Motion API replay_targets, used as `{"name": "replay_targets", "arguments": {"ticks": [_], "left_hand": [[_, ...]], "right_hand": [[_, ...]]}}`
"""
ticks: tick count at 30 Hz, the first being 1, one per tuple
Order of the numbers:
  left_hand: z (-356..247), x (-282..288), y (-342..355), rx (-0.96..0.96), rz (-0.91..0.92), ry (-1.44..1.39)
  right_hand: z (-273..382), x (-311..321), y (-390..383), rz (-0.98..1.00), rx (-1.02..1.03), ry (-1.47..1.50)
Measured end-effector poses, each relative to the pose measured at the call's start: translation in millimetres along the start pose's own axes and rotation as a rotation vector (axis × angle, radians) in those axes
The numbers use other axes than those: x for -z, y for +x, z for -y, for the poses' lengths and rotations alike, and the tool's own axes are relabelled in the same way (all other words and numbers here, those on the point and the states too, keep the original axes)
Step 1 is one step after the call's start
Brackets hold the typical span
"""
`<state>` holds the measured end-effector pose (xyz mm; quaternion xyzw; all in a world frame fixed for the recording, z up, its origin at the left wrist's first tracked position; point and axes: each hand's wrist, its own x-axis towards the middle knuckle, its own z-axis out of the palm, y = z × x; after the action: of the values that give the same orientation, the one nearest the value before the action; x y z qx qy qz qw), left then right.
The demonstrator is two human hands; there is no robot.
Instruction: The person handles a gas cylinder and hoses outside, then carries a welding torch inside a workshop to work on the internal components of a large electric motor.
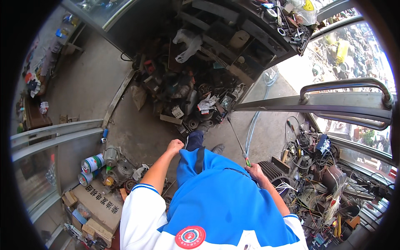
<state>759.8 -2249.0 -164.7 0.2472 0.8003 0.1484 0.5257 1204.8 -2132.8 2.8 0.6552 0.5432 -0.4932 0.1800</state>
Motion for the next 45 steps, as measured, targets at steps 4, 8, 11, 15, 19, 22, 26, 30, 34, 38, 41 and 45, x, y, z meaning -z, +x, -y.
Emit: {"name": "replay_targets", "arguments": {"ticks": [4, 8, 11, 15, 19, 22, 26, 30, 34, 38, 41, 45], "left_hand": [[6, 2, -4, 0.017, -0.033, 0.043], [4, 6, -6, 0.005, -0.058, 0.007], [11, 4, 0, -0.025, -0.049, -0.029], [2, 4, -2, 0.037, 0.012, -0.031], [-1, 1, -5, 0.045, -0.013, 0.013], [-3, 1, -12, 0.016, -0.014, 0.023], [6, -1, -13, -0.04, -0.027, -0.029], [9, -1, -14, 0.0, -0.019, -0.032], [7, 0, -18, 0.024, -0.032, -0.004], [6, 1, -24, 0.038, -0.036, -0.028], [8, 1, -27, 0.018, -0.051, -0.04], [15, 0, -25, 0.007, -0.059, -0.059]], "right_hand": [[-2, -1, 4, 0.021, -0.01, -0.015], [-4, -2, 8, 0.031, -0.016, 0.002], [-3, -1, 11, 0.032, -0.026, 0.009], [-9, -3, 16, 0.008, -0.003, 0.026], [-8, -2, 12, 0.019, -0.018, 0.029], [-9, -2, 10, 0.002, -0.004, 0.045], [-10, -3, 8, 0.011, -0.023, 0.046], [-10, -2, 8, 0.025, -0.019, 0.002], [-13, -5, 9, 0.01, 0.005, -0.008], [-8, -4, 7, 0.021, -0.01, -0.043], [-11, -6, 9, 0.027, -0.011, -0.042], [0, -3, 4, 0.033, -0.017, -0.035]]}}
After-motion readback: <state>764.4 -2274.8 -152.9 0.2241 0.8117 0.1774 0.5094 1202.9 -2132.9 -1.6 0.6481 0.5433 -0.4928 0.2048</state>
